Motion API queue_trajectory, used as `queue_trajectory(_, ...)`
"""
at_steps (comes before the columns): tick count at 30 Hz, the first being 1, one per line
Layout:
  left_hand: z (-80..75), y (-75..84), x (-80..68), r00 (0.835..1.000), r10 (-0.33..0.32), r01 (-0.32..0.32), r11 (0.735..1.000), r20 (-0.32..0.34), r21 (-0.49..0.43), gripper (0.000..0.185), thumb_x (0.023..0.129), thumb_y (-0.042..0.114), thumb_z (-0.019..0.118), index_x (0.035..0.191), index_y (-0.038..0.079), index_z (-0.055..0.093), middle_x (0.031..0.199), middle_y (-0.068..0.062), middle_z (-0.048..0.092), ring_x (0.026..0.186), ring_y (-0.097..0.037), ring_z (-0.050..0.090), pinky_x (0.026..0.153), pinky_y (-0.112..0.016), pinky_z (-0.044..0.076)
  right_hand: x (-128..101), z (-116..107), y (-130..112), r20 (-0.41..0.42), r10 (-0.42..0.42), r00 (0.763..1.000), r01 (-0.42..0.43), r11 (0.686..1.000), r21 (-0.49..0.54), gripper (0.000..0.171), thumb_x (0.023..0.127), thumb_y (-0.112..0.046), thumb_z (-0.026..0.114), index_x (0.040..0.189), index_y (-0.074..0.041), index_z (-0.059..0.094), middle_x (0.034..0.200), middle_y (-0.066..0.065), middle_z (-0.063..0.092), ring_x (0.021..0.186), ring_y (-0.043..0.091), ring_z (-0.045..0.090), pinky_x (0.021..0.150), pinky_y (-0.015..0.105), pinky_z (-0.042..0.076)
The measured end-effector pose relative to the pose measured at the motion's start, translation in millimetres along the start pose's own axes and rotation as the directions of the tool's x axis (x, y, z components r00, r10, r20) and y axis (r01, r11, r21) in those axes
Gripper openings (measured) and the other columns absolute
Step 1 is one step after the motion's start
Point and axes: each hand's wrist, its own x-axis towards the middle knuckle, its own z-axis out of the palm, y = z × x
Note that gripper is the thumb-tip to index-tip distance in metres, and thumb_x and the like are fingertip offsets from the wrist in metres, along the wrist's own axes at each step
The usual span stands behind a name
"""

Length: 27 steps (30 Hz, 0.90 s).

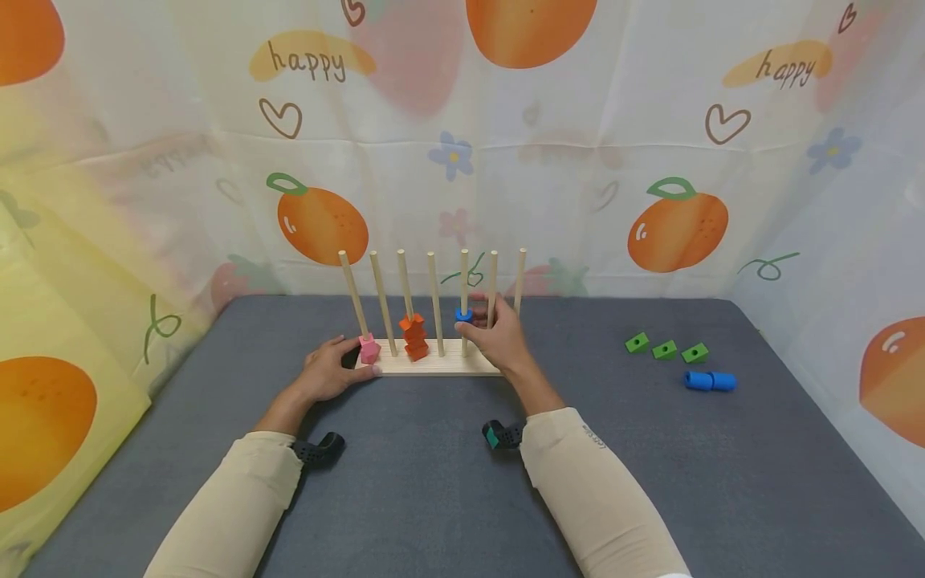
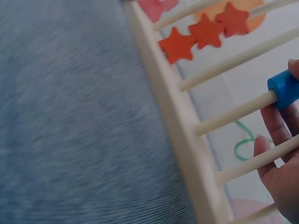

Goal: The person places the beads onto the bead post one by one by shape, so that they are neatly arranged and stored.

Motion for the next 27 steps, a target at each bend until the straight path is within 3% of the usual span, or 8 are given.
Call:
queue_trajectory(6, -0.2, -0.3, 0.1, 1.0, -0.009, 0.009, 1.0, 0.0, 0.002, 0.077, 0.083, 0.044, 0.075, 0.143, 0.006, 0.048, 0.141, -0.021, 0.046, 0.139, -0.039, 0.019, 0.106, -0.059, 0.005, 1, 0, 27, 0.015, 0.036, 0.999, -0.036, 0.999, -0.011, 0.054, 0.086, 0.001, 0.07, 0.135, 0.003, 0.045, 0.112, 0.022, 0.061, 0.103, 0.034, 0.06, 0.084, 0.038, 0.049)
queue_trajectory(12, -0.5, -0.3, 0.6, 1.0, -0.012, 0.012, 1.0, 0.004, 0.006, 0.078, 0.083, 0.045, 0.075, 0.144, 0.006, 0.047, 0.141, -0.02, 0.046, 0.139, -0.039, 0.019, 0.106, -0.059, 0.005, 4, -1, 48, 0.01, 0.096, 0.995, -0.095, 0.992, -0.088, 0.05, 0.085, 0.0, 0.071, 0.13, 0.0, 0.048, 0.107, 0.018, 0.063, 0.097, 0.029, 0.061, 0.077, 0.035, 0.052)
queue_trajectory(18, -0.9, 0.5, 1.2, 1.0, -0.004, 0.004, 1.0, -0.001, 0.009, 0.077, 0.083, 0.045, 0.074, 0.144, 0.006, 0.047, 0.14, -0.02, 0.047, 0.139, -0.039, 0.02, 0.106, -0.059, 0.005, 6, -1, 46, 0.027, 0.143, 0.989, -0.138, 0.98, -0.145, 0.052, 0.083, 0.002, 0.073, 0.129, 0.0, 0.049, 0.106, 0.021, 0.063, 0.092, 0.03, 0.063, 0.075, 0.035, 0.052)
queue_trajectory(27, 0.0, -2.1, 1.6, 1.0, -0.011, 0.011, 1.0, 0.008, 0.02, 0.079, 0.083, 0.048, 0.073, 0.144, 0.006, 0.046, 0.141, -0.02, 0.046, 0.139, -0.039, 0.02, 0.106, -0.059, 0.005, -2, -18, 20, 0.081, 0.208, 0.975, -0.168, 0.923, -0.347, 0.058, 0.089, -0.009, 0.069, 0.141, -0.002, 0.044, 0.121, 0.021, 0.061, 0.111, 0.035, 0.057, 0.087, 0.045, 0.048)
